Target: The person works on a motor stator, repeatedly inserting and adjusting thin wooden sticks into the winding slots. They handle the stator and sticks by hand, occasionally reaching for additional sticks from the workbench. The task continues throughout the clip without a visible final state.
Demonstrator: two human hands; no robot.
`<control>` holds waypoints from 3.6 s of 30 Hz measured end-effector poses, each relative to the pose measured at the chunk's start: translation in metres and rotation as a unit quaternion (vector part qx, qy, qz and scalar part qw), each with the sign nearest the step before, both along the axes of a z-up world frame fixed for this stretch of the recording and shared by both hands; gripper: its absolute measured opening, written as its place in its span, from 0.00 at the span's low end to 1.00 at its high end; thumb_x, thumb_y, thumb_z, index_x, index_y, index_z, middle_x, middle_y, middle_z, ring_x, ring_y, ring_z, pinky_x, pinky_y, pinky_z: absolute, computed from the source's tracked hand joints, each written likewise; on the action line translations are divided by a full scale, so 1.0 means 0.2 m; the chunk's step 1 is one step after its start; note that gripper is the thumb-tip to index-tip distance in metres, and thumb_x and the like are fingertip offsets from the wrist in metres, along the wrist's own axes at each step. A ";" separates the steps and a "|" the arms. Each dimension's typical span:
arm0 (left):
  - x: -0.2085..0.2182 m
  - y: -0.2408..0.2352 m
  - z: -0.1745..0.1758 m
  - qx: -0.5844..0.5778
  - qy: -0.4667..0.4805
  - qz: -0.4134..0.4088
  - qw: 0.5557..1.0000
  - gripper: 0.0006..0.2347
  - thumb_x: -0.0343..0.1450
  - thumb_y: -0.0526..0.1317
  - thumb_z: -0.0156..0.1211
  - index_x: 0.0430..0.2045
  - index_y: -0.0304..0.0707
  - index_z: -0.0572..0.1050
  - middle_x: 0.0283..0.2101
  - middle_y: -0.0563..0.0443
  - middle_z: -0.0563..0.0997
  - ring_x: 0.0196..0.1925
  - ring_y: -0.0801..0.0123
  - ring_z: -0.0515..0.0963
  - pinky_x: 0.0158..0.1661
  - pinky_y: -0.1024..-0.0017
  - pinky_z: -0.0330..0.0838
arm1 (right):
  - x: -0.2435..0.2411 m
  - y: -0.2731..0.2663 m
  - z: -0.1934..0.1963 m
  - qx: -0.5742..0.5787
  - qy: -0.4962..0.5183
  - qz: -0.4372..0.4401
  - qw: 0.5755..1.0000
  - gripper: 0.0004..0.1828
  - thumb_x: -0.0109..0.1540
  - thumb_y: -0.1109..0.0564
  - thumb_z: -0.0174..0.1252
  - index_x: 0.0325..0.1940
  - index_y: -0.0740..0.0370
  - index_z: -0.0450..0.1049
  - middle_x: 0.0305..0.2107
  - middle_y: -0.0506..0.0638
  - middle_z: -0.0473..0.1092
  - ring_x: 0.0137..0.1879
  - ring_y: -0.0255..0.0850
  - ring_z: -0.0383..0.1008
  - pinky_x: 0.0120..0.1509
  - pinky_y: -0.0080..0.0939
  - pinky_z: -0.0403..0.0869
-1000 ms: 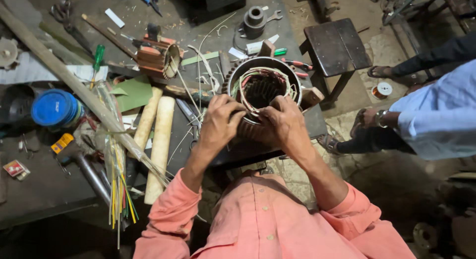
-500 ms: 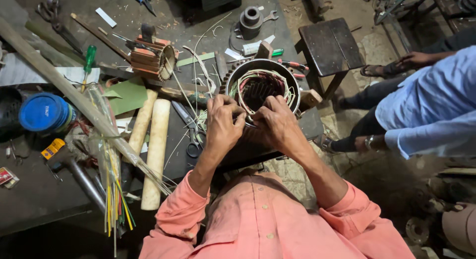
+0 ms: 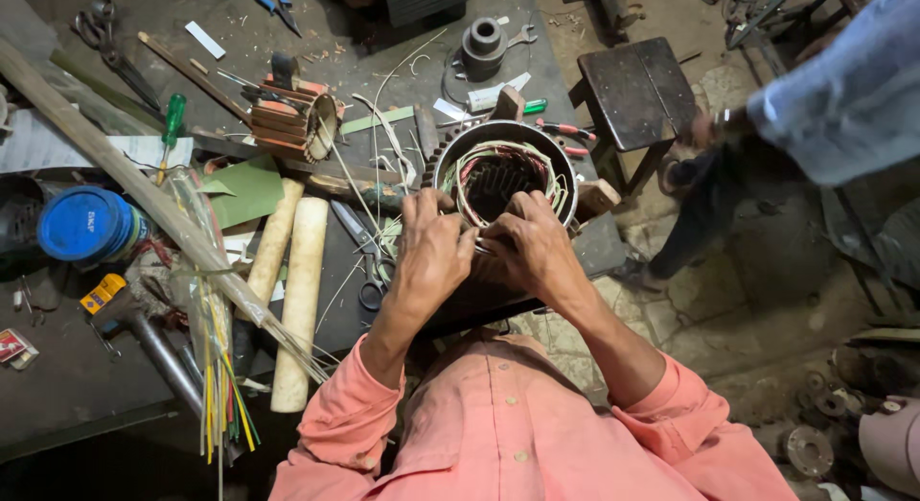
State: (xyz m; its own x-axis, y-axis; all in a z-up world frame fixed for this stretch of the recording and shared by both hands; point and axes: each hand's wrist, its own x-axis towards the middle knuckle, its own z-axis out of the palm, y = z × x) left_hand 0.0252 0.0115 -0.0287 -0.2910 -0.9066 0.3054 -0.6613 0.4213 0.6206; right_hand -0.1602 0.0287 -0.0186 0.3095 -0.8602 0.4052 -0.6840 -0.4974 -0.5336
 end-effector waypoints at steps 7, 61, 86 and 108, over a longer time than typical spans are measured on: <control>-0.01 0.02 0.01 0.003 0.035 0.009 0.999 0.07 0.62 0.36 0.69 0.25 0.29 0.83 0.51 0.32 0.72 0.55 0.40 0.66 0.57 0.51 0.61 | -0.03 -0.01 0.03 0.035 0.011 0.031 0.999 0.08 0.54 0.61 0.68 0.37 0.61 0.80 0.34 0.55 0.66 0.45 0.52 0.66 0.49 0.50 0.68; 0.10 -0.35 0.16 -0.029 -0.135 -0.222 0.965 0.08 0.60 0.35 0.72 0.23 0.36 0.76 0.38 0.42 0.75 0.45 0.49 0.77 0.40 0.54 0.73 | -0.02 0.00 -0.02 0.048 -0.041 -0.072 0.995 0.10 0.51 0.60 0.72 0.34 0.62 0.80 0.33 0.54 0.68 0.46 0.52 0.70 0.49 0.50 0.70; 0.12 -0.40 0.16 -0.079 -0.142 -0.305 0.938 0.04 0.67 0.34 0.63 0.25 0.34 0.74 0.34 0.45 0.74 0.40 0.53 0.78 0.35 0.57 0.74 | -0.03 -0.02 0.01 0.087 -0.098 -0.080 0.988 0.09 0.53 0.61 0.72 0.32 0.64 0.77 0.32 0.54 0.70 0.42 0.47 0.71 0.46 0.44 0.70; -0.08 -0.18 0.25 -0.085 -0.147 -0.240 0.956 0.10 0.62 0.36 0.72 0.24 0.36 0.73 0.32 0.47 0.74 0.37 0.54 0.77 0.34 0.58 0.72 | -0.26 0.45 -0.75 0.243 -0.327 -0.221 0.886 0.10 0.63 0.57 0.64 0.44 0.66 0.77 0.31 0.50 0.77 0.36 0.34 0.78 0.40 0.36 0.77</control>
State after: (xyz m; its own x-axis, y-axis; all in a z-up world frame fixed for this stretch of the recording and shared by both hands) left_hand 0.0099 -0.0247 0.0221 -0.7567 -0.5921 0.2770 -0.5022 0.7978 0.3335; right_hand -0.2120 0.1181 -0.1692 -0.2659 -0.9608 -0.0789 -0.2206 0.1403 -0.9652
